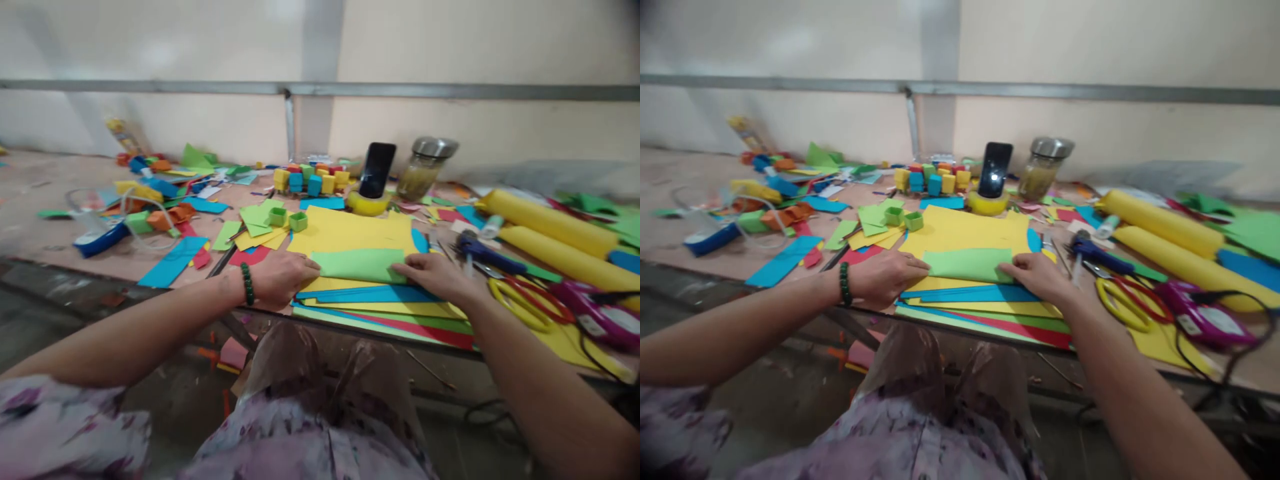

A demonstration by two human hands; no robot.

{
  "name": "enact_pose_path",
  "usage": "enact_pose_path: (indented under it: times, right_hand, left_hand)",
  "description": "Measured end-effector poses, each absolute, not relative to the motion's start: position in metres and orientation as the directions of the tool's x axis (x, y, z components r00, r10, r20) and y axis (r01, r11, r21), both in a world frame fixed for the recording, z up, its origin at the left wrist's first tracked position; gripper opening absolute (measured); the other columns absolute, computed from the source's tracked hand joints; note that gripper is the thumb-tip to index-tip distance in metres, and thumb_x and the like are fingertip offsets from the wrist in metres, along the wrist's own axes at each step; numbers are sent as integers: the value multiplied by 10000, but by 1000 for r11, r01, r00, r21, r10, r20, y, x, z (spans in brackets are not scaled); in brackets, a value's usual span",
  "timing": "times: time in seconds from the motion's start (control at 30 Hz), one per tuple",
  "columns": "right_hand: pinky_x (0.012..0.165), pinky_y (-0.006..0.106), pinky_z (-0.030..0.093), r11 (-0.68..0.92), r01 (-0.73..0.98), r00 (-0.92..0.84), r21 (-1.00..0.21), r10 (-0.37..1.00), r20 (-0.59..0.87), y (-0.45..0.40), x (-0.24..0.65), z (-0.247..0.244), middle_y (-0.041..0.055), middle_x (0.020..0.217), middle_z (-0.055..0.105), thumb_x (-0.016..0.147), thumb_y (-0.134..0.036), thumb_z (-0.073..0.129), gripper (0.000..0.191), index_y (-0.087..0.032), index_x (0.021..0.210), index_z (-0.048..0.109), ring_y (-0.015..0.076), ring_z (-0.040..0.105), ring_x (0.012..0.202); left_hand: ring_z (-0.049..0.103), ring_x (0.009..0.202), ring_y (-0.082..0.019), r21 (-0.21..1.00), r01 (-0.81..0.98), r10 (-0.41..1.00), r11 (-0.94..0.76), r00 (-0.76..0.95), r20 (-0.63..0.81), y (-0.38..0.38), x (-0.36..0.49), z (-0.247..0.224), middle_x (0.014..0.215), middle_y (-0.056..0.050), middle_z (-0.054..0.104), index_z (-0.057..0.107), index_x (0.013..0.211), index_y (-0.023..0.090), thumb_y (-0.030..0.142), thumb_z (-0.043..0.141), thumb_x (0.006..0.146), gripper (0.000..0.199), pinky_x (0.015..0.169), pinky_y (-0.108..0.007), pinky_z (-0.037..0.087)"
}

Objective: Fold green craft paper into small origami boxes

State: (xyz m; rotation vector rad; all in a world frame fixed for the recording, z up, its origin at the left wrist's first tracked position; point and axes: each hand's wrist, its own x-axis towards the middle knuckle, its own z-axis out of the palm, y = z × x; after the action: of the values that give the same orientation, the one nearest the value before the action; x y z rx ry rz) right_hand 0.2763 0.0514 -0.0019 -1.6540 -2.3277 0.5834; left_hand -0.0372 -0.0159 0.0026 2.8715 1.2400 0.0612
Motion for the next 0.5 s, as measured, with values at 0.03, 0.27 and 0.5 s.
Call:
enact_pose_path:
  times: [0.03, 0.27, 0.5]
  right_hand:
    - [494, 264, 271, 266, 848, -317, -459, 948, -38, 51, 276, -2, -34, 503, 404, 759, -599, 494, 457, -213, 528, 412, 114, 369, 509]
    - [525, 257, 319, 217, 826, -267, -520, 964, -21, 50, 276, -5, -1, 554, 567, 749, -447, 569, 303, -190, 592, 552, 124, 470, 548]
    - [492, 245, 285, 238, 781, -320, -577, 947, -42, 50, 281, -10, -22, 524, 526, 730, -434, 577, 310, -188, 552, 514, 107, 420, 522]
  left_hand:
    - [613, 950, -203, 16, 711, 711, -703, 703, 16, -15, -36, 3, 1081, -72, 663, 639, 1065, 237, 160, 496, 799, 312, 847, -320, 466]
    - [629, 922, -203, -77, 740, 743, -668, 669, -19, -17, -26, 5, 1066, -70, 648, 534, 1281, 289, 178, 465, 833, 466, 766, -293, 474]
    - [631, 893, -185, -123, 755, 764, -644, 645, -39, -19, -22, 8, 1062, -63, 646, 562, 1254, 293, 185, 453, 854, 429, 708, -252, 471]
